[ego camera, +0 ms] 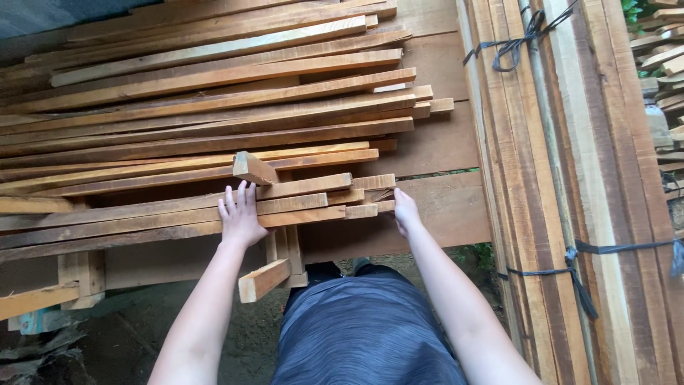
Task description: Organizing wooden slats and securing them into bundles using plastic straps.
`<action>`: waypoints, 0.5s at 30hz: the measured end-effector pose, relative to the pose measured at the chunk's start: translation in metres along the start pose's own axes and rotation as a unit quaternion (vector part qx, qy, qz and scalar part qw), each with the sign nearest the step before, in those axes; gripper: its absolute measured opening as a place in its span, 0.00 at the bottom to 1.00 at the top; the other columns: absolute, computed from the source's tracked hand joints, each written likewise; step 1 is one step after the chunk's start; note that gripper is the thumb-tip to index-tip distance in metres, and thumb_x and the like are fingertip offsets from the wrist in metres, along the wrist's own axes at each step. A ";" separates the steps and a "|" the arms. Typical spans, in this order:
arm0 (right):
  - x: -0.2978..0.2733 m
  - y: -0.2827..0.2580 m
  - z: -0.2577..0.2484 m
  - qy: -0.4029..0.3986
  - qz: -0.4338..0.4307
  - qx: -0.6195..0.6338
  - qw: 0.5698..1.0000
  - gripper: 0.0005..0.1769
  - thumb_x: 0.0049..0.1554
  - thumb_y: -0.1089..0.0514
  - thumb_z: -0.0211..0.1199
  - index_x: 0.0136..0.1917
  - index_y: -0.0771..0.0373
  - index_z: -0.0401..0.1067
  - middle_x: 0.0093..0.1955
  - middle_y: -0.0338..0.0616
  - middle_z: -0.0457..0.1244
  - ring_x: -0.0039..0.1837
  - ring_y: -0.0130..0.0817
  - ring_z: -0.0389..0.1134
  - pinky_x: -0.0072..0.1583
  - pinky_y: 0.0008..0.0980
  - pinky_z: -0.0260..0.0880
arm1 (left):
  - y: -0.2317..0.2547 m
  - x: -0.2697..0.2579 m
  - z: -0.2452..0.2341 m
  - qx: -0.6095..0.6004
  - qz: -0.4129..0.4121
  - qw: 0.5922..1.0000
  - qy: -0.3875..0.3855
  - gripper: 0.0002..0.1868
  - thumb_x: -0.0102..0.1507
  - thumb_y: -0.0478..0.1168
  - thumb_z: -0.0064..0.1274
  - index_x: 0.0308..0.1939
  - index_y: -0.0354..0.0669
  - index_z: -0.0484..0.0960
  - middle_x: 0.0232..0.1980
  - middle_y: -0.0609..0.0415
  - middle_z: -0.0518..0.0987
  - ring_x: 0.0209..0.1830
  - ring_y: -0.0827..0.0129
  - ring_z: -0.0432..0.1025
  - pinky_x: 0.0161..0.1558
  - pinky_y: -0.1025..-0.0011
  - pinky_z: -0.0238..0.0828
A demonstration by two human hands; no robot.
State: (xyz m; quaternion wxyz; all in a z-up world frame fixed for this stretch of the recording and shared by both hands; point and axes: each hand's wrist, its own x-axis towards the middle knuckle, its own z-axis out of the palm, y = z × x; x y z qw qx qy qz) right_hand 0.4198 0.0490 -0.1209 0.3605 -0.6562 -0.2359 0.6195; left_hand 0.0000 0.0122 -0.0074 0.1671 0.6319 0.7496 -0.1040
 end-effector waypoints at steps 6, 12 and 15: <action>0.021 0.027 -0.004 0.051 -0.142 -0.123 0.981 0.20 0.69 0.50 0.54 0.66 0.65 0.74 0.65 0.55 0.67 0.69 0.46 0.66 0.71 0.41 0.61 | -0.001 0.000 -0.002 0.009 0.012 1.000 -0.005 0.76 0.37 0.54 0.75 0.81 0.51 0.43 0.84 0.49 0.41 0.82 0.35 0.33 0.77 0.34 0.35; -0.012 -0.046 0.039 0.092 -0.435 -0.324 0.835 0.20 0.58 0.45 0.69 0.63 0.43 0.74 0.59 0.28 0.66 0.66 0.30 0.66 0.69 0.33 0.60 | -0.001 -0.004 -0.026 0.006 0.044 0.999 -0.019 0.74 0.38 0.61 0.74 0.82 0.52 0.47 0.81 0.52 0.49 0.82 0.40 0.37 0.76 0.34 0.34; -0.053 -0.093 0.078 -0.029 -0.480 -0.410 0.775 0.32 0.54 0.46 0.70 0.69 0.52 0.69 0.66 0.42 0.64 0.70 0.43 0.63 0.70 0.43 0.62 | -0.010 -0.001 -0.023 0.061 0.074 0.995 0.015 0.72 0.37 0.62 0.73 0.80 0.53 0.51 0.75 0.53 0.58 0.78 0.48 0.47 0.76 0.34 0.34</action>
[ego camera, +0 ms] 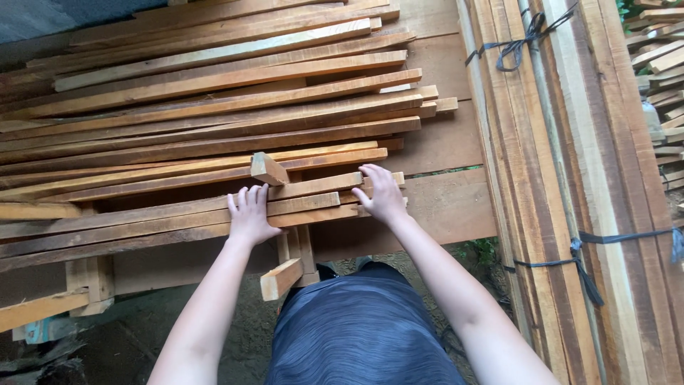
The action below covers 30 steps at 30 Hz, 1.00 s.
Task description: Organizing wooden slats and securing them into bundles using plastic straps.
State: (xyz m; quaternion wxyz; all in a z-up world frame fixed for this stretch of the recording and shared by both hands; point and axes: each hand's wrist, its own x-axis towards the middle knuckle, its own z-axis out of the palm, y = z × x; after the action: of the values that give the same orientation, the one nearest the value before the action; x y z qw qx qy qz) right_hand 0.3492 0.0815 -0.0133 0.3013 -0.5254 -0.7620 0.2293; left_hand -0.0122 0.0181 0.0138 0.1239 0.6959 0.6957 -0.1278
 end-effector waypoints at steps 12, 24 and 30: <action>0.036 -0.017 0.018 -0.246 0.060 -0.069 0.965 0.29 0.57 0.41 0.63 0.70 0.47 0.66 0.64 0.40 0.63 0.70 0.49 0.63 0.65 0.52 0.68 | -0.011 0.008 0.011 0.015 0.022 1.000 0.011 0.69 0.36 0.65 0.71 0.77 0.53 0.55 0.71 0.55 0.60 0.75 0.58 0.51 0.77 0.44 0.39; 0.037 -0.005 0.023 -0.275 0.068 -0.055 0.958 0.45 0.49 0.39 0.70 0.75 0.52 0.61 0.71 0.46 0.59 0.75 0.53 0.58 0.73 0.55 0.61 | -0.020 0.019 0.013 0.089 0.075 0.993 -0.011 0.71 0.34 0.68 0.69 0.76 0.51 0.54 0.72 0.54 0.61 0.72 0.59 0.55 0.75 0.43 0.41; 0.041 -0.058 -0.021 -0.327 -0.016 -0.143 0.934 0.63 0.44 0.21 0.66 0.81 0.54 0.51 0.77 0.45 0.54 0.81 0.50 0.50 0.79 0.57 0.49 | -0.031 0.029 0.019 0.062 0.111 0.992 -0.009 0.67 0.34 0.65 0.63 0.74 0.49 0.56 0.68 0.54 0.65 0.68 0.58 0.61 0.65 0.53 0.54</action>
State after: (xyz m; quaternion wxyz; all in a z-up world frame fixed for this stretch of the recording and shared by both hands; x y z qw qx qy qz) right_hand 0.3148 0.1008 0.0489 -0.0389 -0.4463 -0.8516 0.2723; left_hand -0.0438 0.0385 -0.0140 0.0998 0.7739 0.6039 -0.1625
